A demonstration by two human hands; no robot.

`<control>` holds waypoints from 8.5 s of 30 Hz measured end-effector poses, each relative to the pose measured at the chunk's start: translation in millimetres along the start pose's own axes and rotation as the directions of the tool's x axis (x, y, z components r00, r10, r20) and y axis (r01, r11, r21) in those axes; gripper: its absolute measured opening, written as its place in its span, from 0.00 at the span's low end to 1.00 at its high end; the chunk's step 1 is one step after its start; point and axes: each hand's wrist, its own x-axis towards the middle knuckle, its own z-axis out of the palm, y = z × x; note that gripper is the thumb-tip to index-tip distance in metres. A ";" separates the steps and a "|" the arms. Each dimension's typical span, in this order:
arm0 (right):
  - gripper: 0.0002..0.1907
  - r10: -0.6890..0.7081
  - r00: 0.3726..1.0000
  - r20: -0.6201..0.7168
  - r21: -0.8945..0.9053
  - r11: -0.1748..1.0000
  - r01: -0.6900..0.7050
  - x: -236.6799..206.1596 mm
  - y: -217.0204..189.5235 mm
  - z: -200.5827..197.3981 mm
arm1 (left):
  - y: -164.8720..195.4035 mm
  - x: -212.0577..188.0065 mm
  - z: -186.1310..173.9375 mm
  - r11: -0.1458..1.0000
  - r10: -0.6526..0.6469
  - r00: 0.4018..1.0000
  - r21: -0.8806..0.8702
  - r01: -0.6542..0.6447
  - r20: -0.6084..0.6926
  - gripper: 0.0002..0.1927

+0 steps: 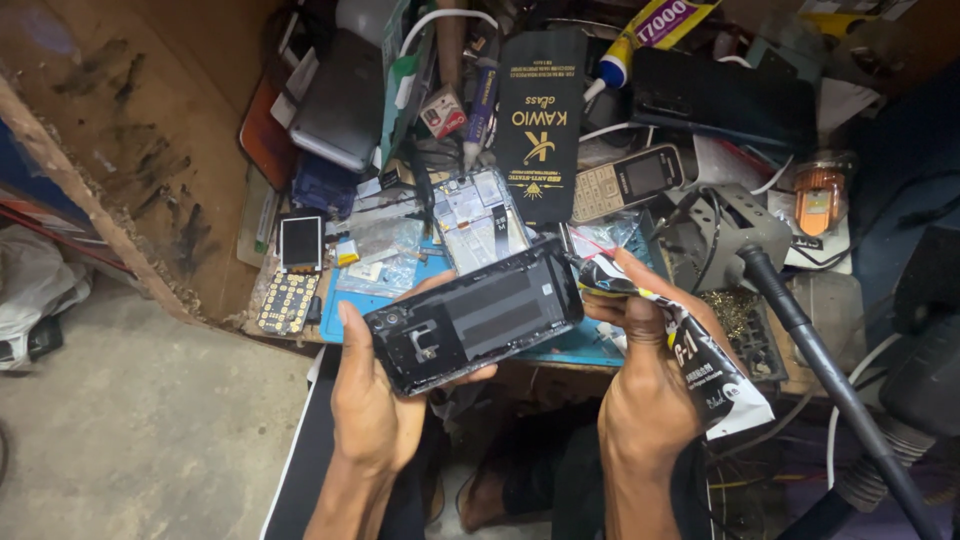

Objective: The person applies adhesive to the frame of a disassembled smartphone, then attaches a blue back cover and presses along the edges to secure it. The person handles the phone and adhesive tube throughout the clip.

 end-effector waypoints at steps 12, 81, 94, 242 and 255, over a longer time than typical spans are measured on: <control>0.15 0.023 0.999 -0.022 0.039 0.999 -0.022 0.4 -1.6 -3.1 | 11.9 -1.5 5.2 0.993 0.114 0.981 0.002 -0.115 -0.156 0.43; 0.20 0.210 0.966 0.152 0.273 0.930 -0.245 2.6 -17.9 -9.8 | -5.3 28.1 40.1 0.947 0.301 0.938 0.168 -0.273 -0.173 0.37; 0.19 0.198 0.970 0.142 0.253 0.940 -0.229 3.1 -17.1 -10.0 | -11.8 38.5 34.4 0.562 0.580 0.815 0.735 -0.380 -0.022 0.44; 0.17 0.344 0.906 0.249 0.356 0.837 -0.415 -29.2 12.6 5.3 | 11.3 -22.4 45.4 0.805 0.502 0.836 0.474 -0.356 -0.224 0.08; 0.20 0.489 0.802 0.342 0.508 0.622 -0.596 -25.7 17.2 4.5 | 8.4 -24.1 49.7 0.793 0.525 0.826 0.469 -0.388 -0.206 0.07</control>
